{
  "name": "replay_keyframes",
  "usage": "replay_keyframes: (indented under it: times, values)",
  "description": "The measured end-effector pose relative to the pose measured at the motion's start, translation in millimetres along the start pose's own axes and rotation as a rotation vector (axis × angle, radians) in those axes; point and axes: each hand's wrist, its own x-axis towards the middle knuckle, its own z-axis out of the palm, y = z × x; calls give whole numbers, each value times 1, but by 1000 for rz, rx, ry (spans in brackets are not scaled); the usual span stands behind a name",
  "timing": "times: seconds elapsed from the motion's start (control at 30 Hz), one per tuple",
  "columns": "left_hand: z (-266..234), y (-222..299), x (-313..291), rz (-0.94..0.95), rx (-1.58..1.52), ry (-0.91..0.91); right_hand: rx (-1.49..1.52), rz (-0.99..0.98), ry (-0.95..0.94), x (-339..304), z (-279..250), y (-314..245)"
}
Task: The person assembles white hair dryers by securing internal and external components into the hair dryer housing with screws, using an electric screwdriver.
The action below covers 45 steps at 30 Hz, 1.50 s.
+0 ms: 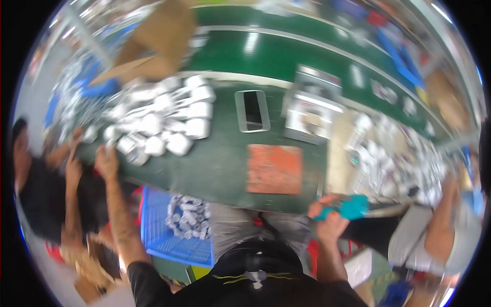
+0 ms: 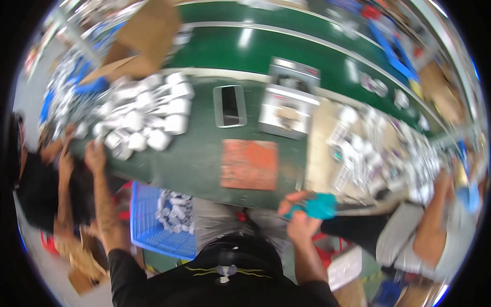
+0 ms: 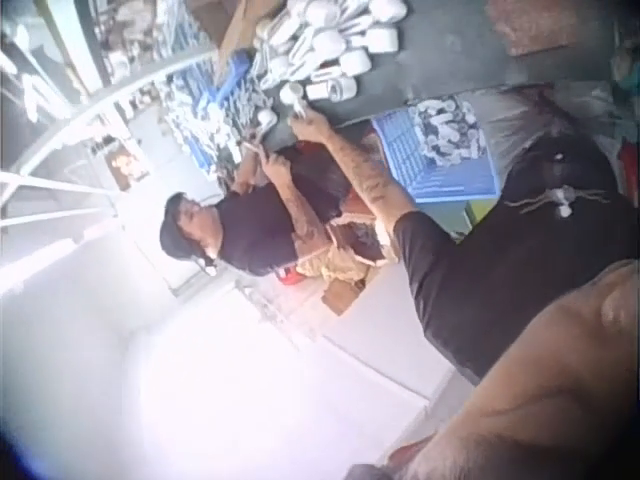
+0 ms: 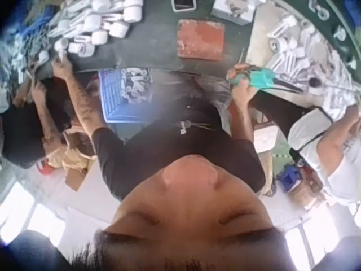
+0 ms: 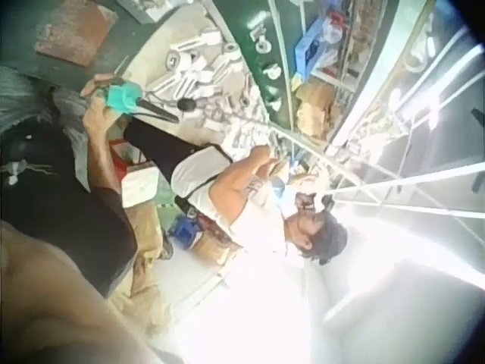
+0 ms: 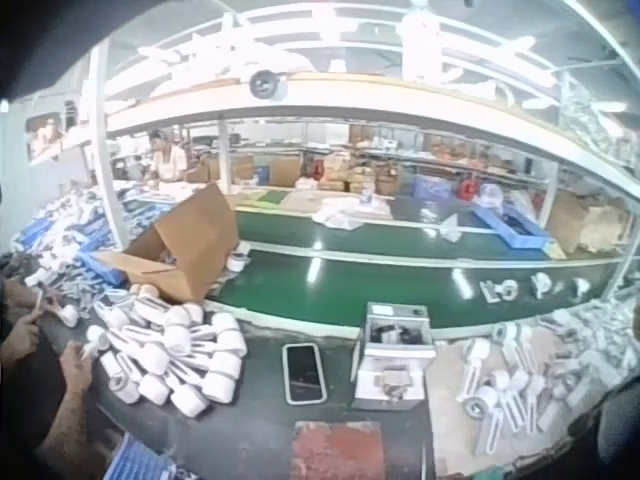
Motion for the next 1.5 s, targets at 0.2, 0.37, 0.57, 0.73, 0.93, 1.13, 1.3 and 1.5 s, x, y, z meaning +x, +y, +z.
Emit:
replay_keyframes:
  times: [0.2, 0.37, 0.57, 0.73, 0.93, 1.13, 1.3, 1.5]
  values:
    - [10, 19, 33, 31, 516, -204, 44, 73, 8, -3, -29, -14]
    - [12, 102, 82, -33, 70, 96, 47, 71, 108, -11, -46, -21]
    - [-158, 523, -29, 418, -1088, -519, 14, 45, 128, -21, -62, -25]
    - [-117, 702, -136, 804, -1193, -600, 13, 49, 147, -28, -66, -34]
    - [-118, 753, -155, 781, -902, -1030, 34, -9, 184, -37, -83, -49]
    - [-130, 659, -110, 1019, -1115, -512, 13, 1, 220, -33, -97, -44]
    - [-119, 569, -80, 924, -915, -578, -41, 0, 144, -13, -80, -33]
    - [-104, 520, -83, 831, -942, -642, -100, 58, 81, 5, -42, -27]
